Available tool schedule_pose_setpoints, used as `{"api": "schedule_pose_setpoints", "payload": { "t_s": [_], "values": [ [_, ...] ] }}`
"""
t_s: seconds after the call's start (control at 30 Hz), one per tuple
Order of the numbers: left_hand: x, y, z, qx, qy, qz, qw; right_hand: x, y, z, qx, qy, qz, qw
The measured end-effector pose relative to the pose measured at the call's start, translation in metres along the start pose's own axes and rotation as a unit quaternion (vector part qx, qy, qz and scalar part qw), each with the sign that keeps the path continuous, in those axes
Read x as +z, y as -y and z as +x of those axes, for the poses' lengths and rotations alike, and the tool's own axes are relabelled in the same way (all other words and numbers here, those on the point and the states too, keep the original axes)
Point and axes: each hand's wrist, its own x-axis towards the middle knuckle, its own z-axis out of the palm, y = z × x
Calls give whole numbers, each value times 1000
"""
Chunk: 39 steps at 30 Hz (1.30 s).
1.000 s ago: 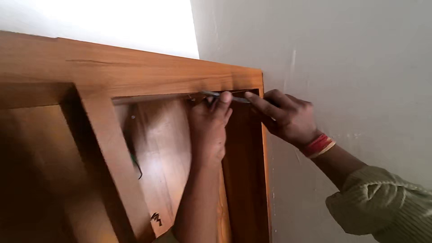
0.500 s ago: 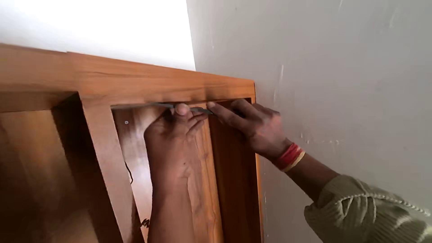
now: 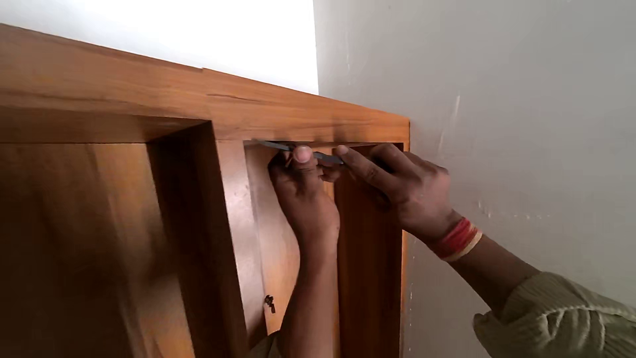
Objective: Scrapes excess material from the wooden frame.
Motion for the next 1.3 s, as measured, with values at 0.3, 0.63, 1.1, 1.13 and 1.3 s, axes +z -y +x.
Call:
{"api": "schedule_pose_setpoints", "payload": {
  "t_s": [0.3, 0.63, 1.1, 1.13, 1.3],
  "values": [
    [-2, 3, -2, 26, -69, -38, 997, 2, 30, -5, 51, 6, 39, 998],
    [-15, -19, -72, -44, 279, 401, 872, 11, 110, -82, 459, -99, 401, 787],
    [-87, -131, -10, 191, 503, 539, 648, 20, 168, 53, 569, -281, 681, 365],
    [-91, -134, -5, 187, 513, 531, 648, 18, 170, 56, 570, -280, 676, 374],
    [-97, -111, 26, 288, 516, 457, 665, 18, 165, 63, 568, -289, 664, 391]
  ]
}}
